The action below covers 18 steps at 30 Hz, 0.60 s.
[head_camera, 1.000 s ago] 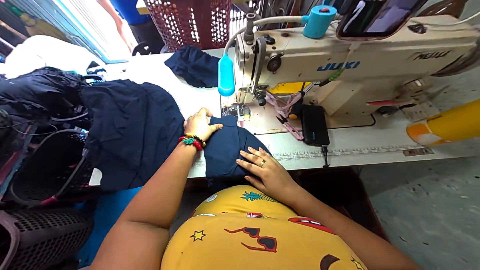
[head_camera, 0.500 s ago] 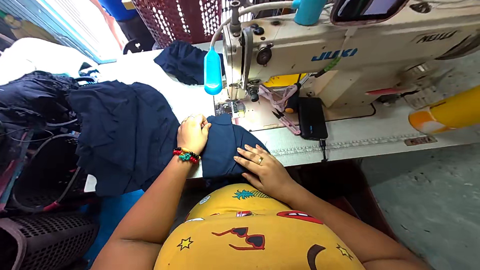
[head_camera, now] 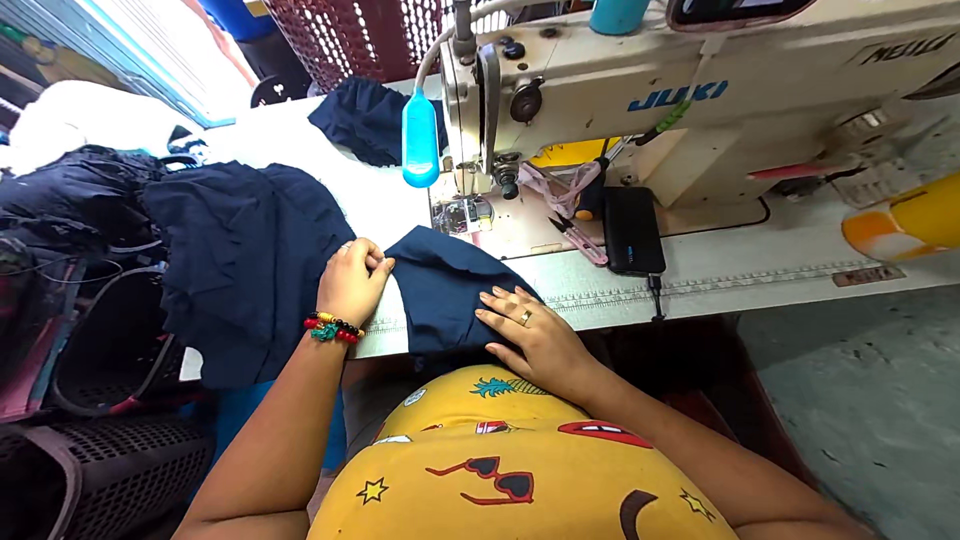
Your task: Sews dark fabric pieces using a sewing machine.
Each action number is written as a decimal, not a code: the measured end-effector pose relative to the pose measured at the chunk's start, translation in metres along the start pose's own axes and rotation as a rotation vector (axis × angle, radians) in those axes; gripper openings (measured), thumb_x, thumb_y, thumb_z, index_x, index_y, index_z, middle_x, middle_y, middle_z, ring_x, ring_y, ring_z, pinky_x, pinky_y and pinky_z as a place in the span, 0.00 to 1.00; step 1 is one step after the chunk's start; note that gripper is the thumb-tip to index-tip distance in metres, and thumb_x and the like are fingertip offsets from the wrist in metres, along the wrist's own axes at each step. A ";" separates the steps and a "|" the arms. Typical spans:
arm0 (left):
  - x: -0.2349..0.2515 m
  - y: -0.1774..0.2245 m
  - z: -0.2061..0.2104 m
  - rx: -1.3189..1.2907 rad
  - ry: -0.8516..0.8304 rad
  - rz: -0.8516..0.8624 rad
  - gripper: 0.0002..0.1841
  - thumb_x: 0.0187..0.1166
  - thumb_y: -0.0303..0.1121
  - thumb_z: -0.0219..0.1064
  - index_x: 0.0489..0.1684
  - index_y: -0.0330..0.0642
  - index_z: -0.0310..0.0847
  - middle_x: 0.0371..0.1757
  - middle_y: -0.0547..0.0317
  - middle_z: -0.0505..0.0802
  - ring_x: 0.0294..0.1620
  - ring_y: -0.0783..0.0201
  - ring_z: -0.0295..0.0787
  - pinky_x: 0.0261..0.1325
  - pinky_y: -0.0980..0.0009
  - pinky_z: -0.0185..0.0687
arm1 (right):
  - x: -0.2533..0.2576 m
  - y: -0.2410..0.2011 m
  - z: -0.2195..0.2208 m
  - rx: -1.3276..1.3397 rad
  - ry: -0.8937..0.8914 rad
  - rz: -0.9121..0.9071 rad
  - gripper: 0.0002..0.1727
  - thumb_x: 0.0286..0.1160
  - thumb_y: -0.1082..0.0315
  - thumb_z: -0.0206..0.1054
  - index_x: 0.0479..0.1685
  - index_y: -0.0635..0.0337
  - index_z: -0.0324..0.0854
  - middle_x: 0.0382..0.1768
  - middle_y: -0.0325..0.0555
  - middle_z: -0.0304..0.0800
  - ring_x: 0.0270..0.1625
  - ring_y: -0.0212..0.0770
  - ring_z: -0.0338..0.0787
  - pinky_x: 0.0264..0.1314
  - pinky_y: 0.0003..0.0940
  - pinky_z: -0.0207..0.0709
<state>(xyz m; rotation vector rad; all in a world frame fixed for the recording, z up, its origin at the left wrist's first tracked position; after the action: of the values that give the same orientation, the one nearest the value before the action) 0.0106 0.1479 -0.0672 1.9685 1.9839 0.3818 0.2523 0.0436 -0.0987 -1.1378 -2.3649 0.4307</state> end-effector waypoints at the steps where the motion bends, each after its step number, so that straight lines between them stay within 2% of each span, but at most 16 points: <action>1: 0.004 0.003 -0.003 -0.032 0.037 0.025 0.15 0.83 0.39 0.69 0.52 0.33 0.84 0.49 0.40 0.90 0.55 0.42 0.86 0.63 0.39 0.77 | 0.000 0.000 0.000 0.001 0.000 0.001 0.25 0.89 0.50 0.53 0.74 0.49 0.83 0.79 0.43 0.81 0.85 0.45 0.74 0.90 0.50 0.62; 3: 0.014 0.015 -0.003 -0.081 0.076 0.090 0.19 0.80 0.42 0.71 0.58 0.34 0.86 0.57 0.37 0.88 0.61 0.39 0.84 0.68 0.40 0.75 | 0.001 0.000 0.000 0.008 -0.002 0.006 0.25 0.88 0.49 0.53 0.74 0.49 0.83 0.78 0.43 0.82 0.85 0.45 0.74 0.89 0.50 0.62; 6: 0.034 0.027 0.013 -0.058 -0.020 0.059 0.33 0.72 0.52 0.77 0.70 0.38 0.83 0.70 0.35 0.85 0.76 0.35 0.76 0.78 0.37 0.66 | 0.002 0.001 -0.002 0.053 -0.028 0.028 0.25 0.88 0.49 0.54 0.74 0.50 0.84 0.78 0.43 0.82 0.85 0.45 0.74 0.90 0.51 0.62; 8: 0.045 0.033 0.024 -0.014 -0.124 -0.013 0.38 0.66 0.54 0.82 0.73 0.40 0.80 0.64 0.38 0.87 0.73 0.35 0.77 0.75 0.33 0.66 | 0.003 0.002 -0.004 0.103 -0.057 0.043 0.25 0.88 0.49 0.54 0.72 0.50 0.84 0.78 0.44 0.82 0.86 0.45 0.73 0.91 0.50 0.60; 10: 0.051 0.039 0.032 -0.014 -0.245 -0.032 0.32 0.68 0.49 0.82 0.66 0.37 0.81 0.53 0.37 0.90 0.62 0.35 0.83 0.67 0.32 0.71 | 0.006 0.004 -0.008 0.183 -0.070 0.065 0.24 0.88 0.50 0.55 0.68 0.52 0.87 0.77 0.44 0.83 0.85 0.45 0.74 0.91 0.48 0.60; 12: 0.054 0.043 0.037 -0.085 -0.332 0.032 0.21 0.74 0.43 0.79 0.49 0.32 0.85 0.46 0.37 0.89 0.54 0.39 0.85 0.61 0.35 0.74 | 0.011 0.007 -0.015 0.239 -0.026 0.098 0.21 0.86 0.53 0.58 0.65 0.53 0.89 0.73 0.46 0.86 0.83 0.46 0.77 0.88 0.46 0.64; 13: 0.052 0.048 0.035 -0.152 -0.342 0.085 0.17 0.75 0.40 0.77 0.45 0.33 0.86 0.44 0.39 0.89 0.52 0.43 0.85 0.59 0.39 0.76 | 0.015 0.009 -0.019 0.249 0.024 0.119 0.20 0.85 0.55 0.61 0.64 0.54 0.89 0.72 0.47 0.86 0.81 0.47 0.78 0.86 0.47 0.67; 16: 0.032 0.066 0.016 -0.410 -0.328 0.207 0.10 0.77 0.34 0.75 0.44 0.35 0.87 0.42 0.50 0.91 0.47 0.60 0.88 0.57 0.54 0.81 | 0.030 0.022 -0.032 0.278 0.200 0.235 0.24 0.75 0.60 0.71 0.69 0.59 0.85 0.73 0.54 0.83 0.77 0.54 0.80 0.78 0.53 0.74; 18: 0.014 0.078 0.004 -0.519 -0.342 0.261 0.07 0.76 0.32 0.75 0.43 0.41 0.87 0.39 0.60 0.93 0.43 0.70 0.90 0.53 0.65 0.85 | 0.040 0.034 -0.035 0.383 0.260 0.340 0.29 0.72 0.62 0.75 0.73 0.61 0.80 0.70 0.55 0.84 0.73 0.53 0.82 0.75 0.53 0.76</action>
<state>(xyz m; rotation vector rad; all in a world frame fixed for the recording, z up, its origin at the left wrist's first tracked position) 0.0840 0.1629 -0.0396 1.8019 1.2656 0.5193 0.2716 0.0987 -0.0740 -1.3159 -1.7730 0.7635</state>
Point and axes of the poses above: each hand's wrist, its own x-axis towards the middle knuckle, its own z-axis out of the palm, y = z × x, the point moved 9 cm from there along x, towards the middle knuckle
